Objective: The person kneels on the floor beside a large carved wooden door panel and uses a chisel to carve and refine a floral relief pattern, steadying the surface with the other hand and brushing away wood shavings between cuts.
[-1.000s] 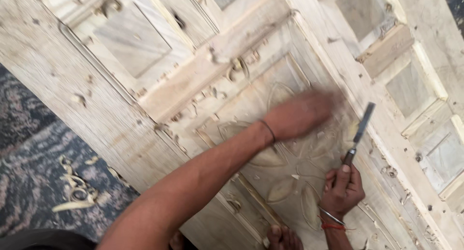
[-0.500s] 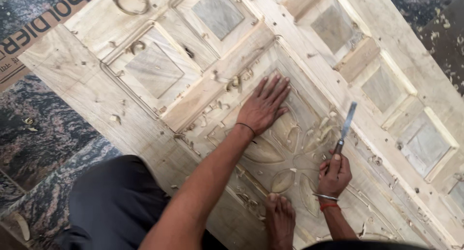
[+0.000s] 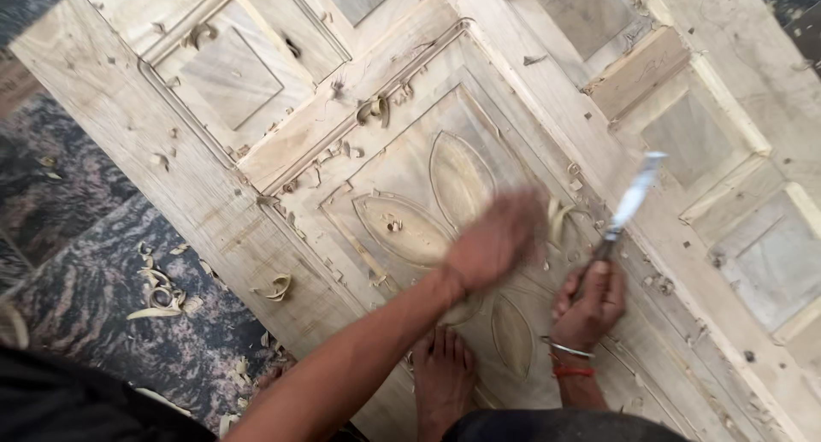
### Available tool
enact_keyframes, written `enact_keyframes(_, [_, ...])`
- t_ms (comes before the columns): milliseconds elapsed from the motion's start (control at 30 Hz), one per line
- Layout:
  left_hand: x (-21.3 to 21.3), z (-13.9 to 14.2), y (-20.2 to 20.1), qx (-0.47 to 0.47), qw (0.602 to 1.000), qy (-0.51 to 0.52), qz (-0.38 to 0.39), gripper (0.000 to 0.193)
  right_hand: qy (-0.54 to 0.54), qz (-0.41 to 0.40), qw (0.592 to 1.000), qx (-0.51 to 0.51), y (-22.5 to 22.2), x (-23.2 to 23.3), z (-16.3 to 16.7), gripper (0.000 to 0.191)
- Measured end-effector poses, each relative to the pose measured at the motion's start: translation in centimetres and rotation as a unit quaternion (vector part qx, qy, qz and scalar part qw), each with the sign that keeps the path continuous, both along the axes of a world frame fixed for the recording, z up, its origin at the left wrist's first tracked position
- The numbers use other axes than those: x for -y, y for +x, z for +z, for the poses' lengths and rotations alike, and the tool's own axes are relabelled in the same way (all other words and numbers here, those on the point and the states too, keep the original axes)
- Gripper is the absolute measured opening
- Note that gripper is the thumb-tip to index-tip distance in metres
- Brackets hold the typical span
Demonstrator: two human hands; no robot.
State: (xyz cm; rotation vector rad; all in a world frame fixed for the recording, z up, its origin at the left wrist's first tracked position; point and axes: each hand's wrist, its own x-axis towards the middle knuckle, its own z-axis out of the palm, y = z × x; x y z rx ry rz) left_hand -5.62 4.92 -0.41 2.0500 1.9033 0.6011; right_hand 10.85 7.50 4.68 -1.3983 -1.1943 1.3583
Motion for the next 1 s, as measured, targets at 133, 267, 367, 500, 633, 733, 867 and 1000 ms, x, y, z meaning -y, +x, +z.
enact_keyframes(133, [2.5, 1.1, -0.4, 0.252, 0.934, -0.222, -0.119, 0.058, 0.034, 0.044, 0.997, 0.048, -0.1, -1.1, 1.2, 0.037])
enact_keyframes(267, [0.0, 0.2, -9.5, 0.007, 0.993, 0.043, 0.109, 0.053, 0.099, 0.202, 0.952, 0.207, -1.3, -0.8, 1.5, 0.045])
enact_keyframes(367, [0.1, -0.2, -13.3, -0.064, 0.99, 0.034, 0.119, 0.05, 0.069, 0.221, 0.949, 0.216, -2.7, -0.4, 1.0, 0.04])
enact_keyframes(500, [1.1, 0.5, -14.1, 0.002, 0.992, 0.008, 0.126, 0.047, 0.07, 0.218, 0.957, 0.179, -4.1, -0.8, 0.6, 0.037])
enact_keyframes(633, [1.0, 1.2, -14.1, -0.017, 0.994, 0.012, 0.112, 0.045, 0.074, 0.226, 0.95, 0.201, -4.9, -1.3, 0.8, 0.037])
enact_keyframes(733, [0.7, 1.2, -14.5, -0.003, 0.994, 0.014, 0.111, 0.044, 0.022, 0.205, 0.958, 0.198, -5.4, -1.2, 1.0, 0.038])
enact_keyframes(867, [0.8, 0.9, -14.6, 0.006, 0.993, 0.02, 0.118, 0.043, 0.076, 0.204, 0.955, 0.2, -6.5, -0.6, 0.6, 0.037])
enact_keyframes(1000, [0.8, 0.7, -14.4, -0.003, 0.993, 0.02, 0.116, 0.041, 0.046, 0.196, 0.955, 0.218, -7.0, -0.4, 0.6, 0.037])
